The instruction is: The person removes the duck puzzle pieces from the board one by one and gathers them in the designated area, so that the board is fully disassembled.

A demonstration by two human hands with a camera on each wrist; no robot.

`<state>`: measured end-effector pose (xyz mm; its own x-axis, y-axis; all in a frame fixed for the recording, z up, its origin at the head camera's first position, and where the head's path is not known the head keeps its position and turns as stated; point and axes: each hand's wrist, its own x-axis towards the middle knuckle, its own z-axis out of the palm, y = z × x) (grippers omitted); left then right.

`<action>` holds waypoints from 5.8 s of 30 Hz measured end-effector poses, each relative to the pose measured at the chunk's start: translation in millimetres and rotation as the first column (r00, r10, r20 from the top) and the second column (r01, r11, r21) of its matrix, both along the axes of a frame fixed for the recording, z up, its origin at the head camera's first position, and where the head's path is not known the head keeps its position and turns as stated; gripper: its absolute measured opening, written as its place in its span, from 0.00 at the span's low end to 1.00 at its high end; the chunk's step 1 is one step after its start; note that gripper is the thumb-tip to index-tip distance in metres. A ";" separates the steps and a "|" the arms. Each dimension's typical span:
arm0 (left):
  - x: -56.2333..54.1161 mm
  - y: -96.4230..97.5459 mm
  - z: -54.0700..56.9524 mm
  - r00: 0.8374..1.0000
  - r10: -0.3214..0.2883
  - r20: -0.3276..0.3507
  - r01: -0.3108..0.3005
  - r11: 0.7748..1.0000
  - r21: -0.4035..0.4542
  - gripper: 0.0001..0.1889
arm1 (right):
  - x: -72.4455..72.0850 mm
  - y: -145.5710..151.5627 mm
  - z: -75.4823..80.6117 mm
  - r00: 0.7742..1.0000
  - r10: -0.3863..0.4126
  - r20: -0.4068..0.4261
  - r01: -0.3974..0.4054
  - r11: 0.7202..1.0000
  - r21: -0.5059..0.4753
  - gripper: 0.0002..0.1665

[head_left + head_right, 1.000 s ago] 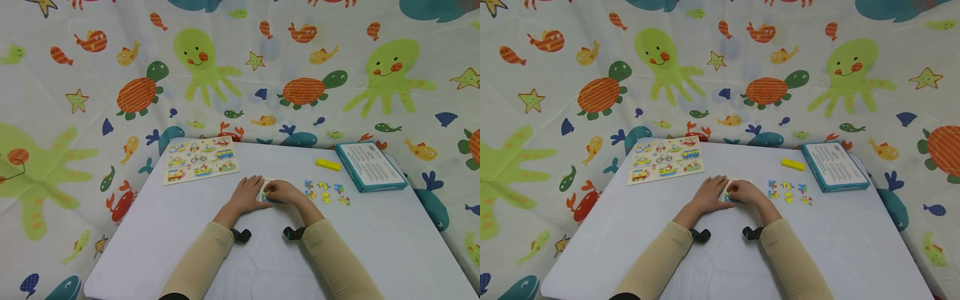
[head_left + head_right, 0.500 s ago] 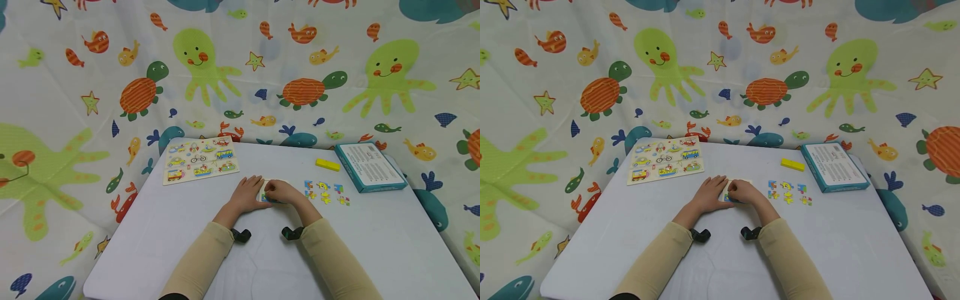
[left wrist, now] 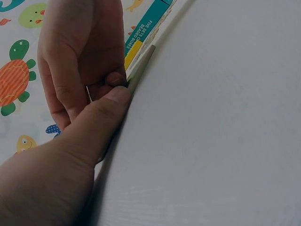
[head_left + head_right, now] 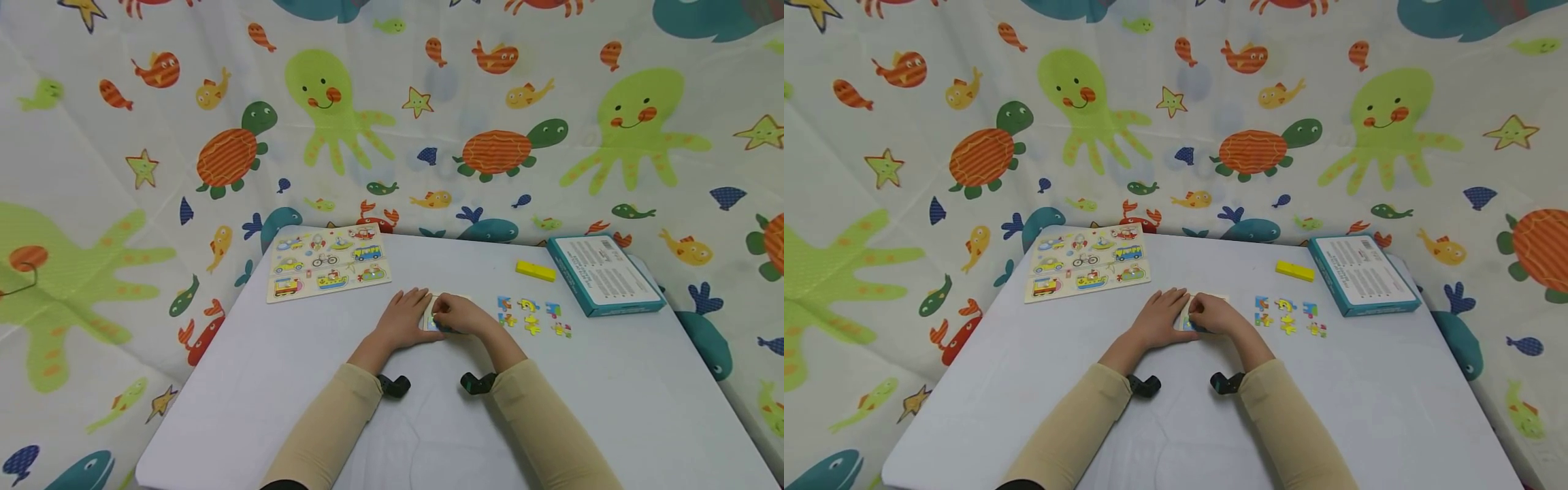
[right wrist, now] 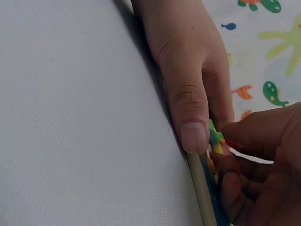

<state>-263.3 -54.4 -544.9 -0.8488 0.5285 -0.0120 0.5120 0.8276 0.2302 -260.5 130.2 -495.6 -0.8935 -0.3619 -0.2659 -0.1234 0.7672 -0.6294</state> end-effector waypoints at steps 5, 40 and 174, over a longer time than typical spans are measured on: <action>-0.2 0.4 -1.4 1.000 0.003 -0.002 -0.003 1.000 0.004 0.54 | -0.6 0.5 -2.1 1.000 -0.014 -0.009 0.014 1.000 -0.019 0.05; 2.0 0.7 4.0 1.000 -0.002 0.000 0.002 1.000 -0.012 0.55 | 1.1 36.4 24.0 0.996 -0.090 -0.003 0.089 0.989 -0.118 0.08; 4.4 2.9 3.0 1.000 0.018 0.001 -0.018 0.999 -0.026 0.54 | 5.6 24.4 -2.3 1.000 0.009 -0.002 -0.009 1.000 -0.021 0.11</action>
<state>-258.9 -51.5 -541.9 -0.8584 0.5123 -0.0269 0.4963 0.8426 0.2090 -254.9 154.6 -498.0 -0.8905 -0.3756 -0.2566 -0.1314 0.7524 -0.6454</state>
